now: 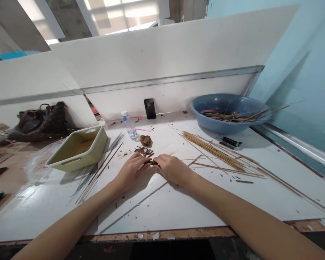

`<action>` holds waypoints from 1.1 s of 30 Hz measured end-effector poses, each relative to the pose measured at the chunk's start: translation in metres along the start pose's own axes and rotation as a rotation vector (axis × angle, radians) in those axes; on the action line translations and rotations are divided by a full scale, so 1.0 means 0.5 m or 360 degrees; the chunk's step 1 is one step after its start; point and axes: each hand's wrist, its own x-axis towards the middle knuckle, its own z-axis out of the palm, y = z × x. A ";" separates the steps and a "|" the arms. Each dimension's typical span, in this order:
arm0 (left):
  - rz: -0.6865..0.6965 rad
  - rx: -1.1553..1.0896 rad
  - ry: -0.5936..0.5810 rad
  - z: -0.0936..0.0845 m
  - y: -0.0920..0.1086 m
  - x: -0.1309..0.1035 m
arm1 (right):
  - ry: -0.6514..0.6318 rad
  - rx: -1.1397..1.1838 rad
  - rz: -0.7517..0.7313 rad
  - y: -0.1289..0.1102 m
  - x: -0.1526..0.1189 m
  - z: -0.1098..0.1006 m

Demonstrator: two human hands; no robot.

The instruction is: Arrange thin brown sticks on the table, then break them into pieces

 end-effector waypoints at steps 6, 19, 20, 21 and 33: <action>-0.0012 -0.0051 -0.0070 -0.008 0.015 0.005 | -0.0020 0.0049 0.0012 -0.001 -0.005 0.004; -0.0011 0.0060 -0.0016 -0.008 0.013 0.006 | 0.0020 0.0088 -0.0012 -0.011 0.004 -0.004; -0.0010 0.0059 -0.0005 -0.008 0.014 0.006 | 0.0031 0.0086 -0.0010 -0.013 0.004 -0.003; -0.0008 0.0056 0.0001 -0.009 0.015 0.006 | 0.0045 0.0087 -0.0007 -0.013 0.004 -0.002; -0.0044 0.0009 -0.0043 -0.007 0.013 0.006 | 0.0032 0.0095 0.0023 -0.014 0.000 0.003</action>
